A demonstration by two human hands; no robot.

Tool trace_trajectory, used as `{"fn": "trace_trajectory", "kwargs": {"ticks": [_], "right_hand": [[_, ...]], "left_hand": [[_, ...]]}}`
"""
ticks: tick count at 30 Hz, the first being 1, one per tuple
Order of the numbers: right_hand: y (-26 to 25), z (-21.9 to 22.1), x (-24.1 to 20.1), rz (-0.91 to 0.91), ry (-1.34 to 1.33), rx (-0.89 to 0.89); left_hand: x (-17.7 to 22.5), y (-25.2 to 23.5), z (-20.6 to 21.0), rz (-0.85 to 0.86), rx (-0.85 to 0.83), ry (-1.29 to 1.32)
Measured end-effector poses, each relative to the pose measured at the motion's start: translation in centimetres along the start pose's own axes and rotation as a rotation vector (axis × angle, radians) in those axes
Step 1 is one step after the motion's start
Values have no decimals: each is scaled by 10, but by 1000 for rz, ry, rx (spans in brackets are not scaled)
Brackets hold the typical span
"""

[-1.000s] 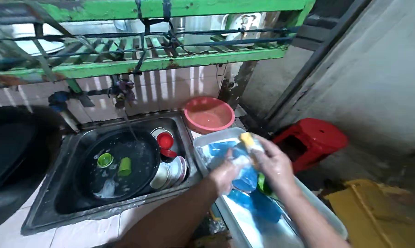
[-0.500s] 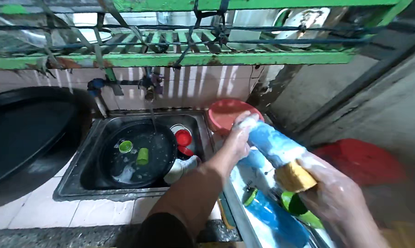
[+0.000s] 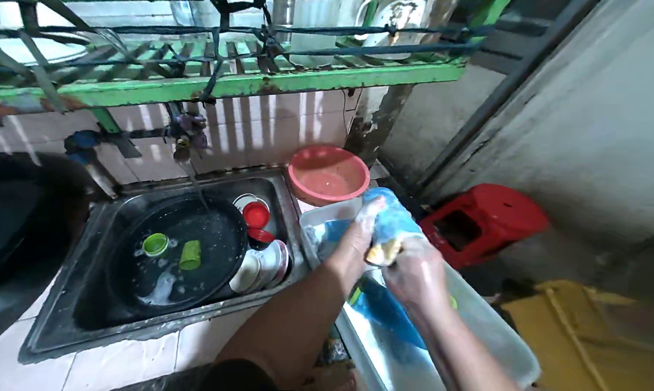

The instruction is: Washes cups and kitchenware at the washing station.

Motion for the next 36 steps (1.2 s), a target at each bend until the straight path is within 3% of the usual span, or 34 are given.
{"fn": "trace_trajectory", "kwargs": {"ticks": [1, 3, 5, 7, 9, 11, 14, 17, 19, 22, 25, 27, 29, 31, 33, 36], "right_hand": [[3, 10, 14, 3, 34, -80], [10, 24, 42, -245, 278, -233], [18, 27, 67, -254, 295, -304], [12, 20, 64, -46, 66, -216], [13, 16, 45, 473, -353, -106], [11, 16, 34, 628, -571, -41], [14, -1, 32, 542, -589, -126], [11, -39, 42, 405, -518, 80], [3, -52, 43, 221, -427, 127], [-17, -39, 41, 6, -183, -66], [-25, -28, 60, 207, -185, -104], [-22, -21, 45, 114, -99, -78], [-16, -16, 21, -88, -44, -56], [-3, -16, 15, -155, -81, -84], [17, -18, 27, 1, -179, -271], [54, -18, 43, 130, -246, -646]], "left_hand": [[2, 1, 1, 15, 5, -30], [-5, 11, 7, 34, 128, -62], [-21, 8, 13, 48, 240, 10], [-24, 5, 13, 24, 250, 64], [-17, 8, 7, -45, 228, 44], [-1, -2, -7, -32, 195, -27], [29, -17, -33, 145, 246, -28], [52, -13, -52, 255, 312, -237], [44, 4, -36, 326, 329, -625], [9, 34, 22, 331, 296, -1337], [-4, 32, 37, 332, 254, -1589], [9, 35, 31, 328, 280, -1570], [29, 37, 13, 299, 364, -1508], [53, 38, -17, 304, 476, -1426], [82, 45, -58, 319, 652, -1428], [124, 71, -133, 167, 949, -1539]]}}
Point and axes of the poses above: each hand's wrist, its own y-axis away from the middle knuckle, its own z-axis out of the palm, x = y × z, the point moved 6 cm from there along -y, towards the middle knuckle, and after that the axes turned 14 degrees about -z, right-handed, at the moved point
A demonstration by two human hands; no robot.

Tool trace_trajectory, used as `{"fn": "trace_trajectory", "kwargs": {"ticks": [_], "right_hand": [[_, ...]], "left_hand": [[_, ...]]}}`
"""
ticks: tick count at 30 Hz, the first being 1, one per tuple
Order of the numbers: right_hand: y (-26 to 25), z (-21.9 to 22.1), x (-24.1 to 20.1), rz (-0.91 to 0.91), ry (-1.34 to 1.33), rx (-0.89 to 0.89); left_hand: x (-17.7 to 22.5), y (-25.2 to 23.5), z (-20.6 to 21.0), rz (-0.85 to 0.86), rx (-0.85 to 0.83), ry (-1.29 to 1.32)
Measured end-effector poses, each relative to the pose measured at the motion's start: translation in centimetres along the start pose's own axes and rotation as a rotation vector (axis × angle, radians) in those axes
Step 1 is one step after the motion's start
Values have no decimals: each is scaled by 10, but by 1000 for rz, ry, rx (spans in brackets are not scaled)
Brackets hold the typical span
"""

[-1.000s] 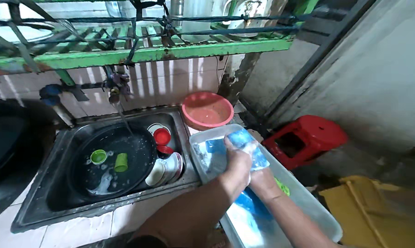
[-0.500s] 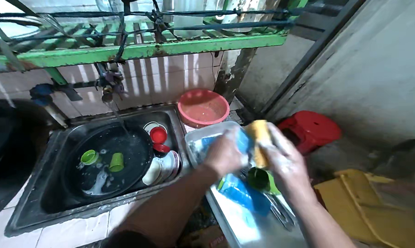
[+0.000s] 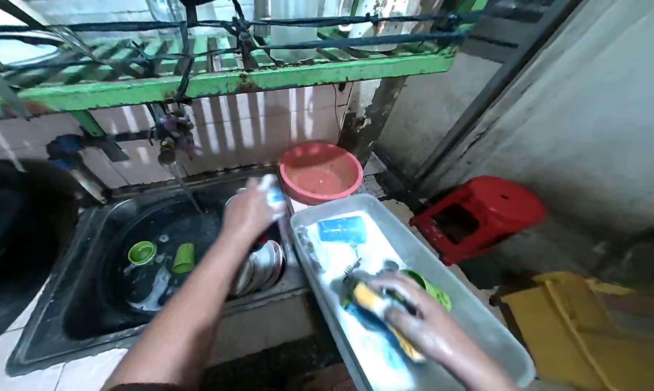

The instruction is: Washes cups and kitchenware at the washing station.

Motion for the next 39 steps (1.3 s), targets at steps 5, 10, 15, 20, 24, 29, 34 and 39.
{"fn": "trace_trajectory", "kwargs": {"ticks": [5, 10, 15, 20, 24, 29, 34, 39], "right_hand": [[17, 57, -1, 40, 169, -372], [34, 78, -2, 81, 384, -678], [32, 68, 9, 134, 179, -541], [35, 1, -4, 103, -149, 96], [6, -22, -25, -234, 81, 515], [-50, -39, -7, -42, -55, 614], [-56, -39, 9, 293, -452, 678], [-58, -3, -53, -317, 437, 406]], "left_hand": [[-7, -21, 7, -16, -31, -90], [126, 38, 113, 452, -387, 10], [130, 38, 165, 304, -490, -77], [114, 21, 155, 88, -642, 235], [107, 82, 123, -215, -921, 1065], [104, 126, 104, -285, -1167, 1134], [65, 58, 62, 36, -783, 1062], [73, 37, 41, -51, -715, 832]]}}
Point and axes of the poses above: each hand's wrist, its own y-axis away from the middle knuckle, its own z-axis out of the palm, x = y × z, the point moved 6 cm from there along -y, towards the middle knuckle, and after that the axes turned 14 degrees about -z, right-handed, at the moved point
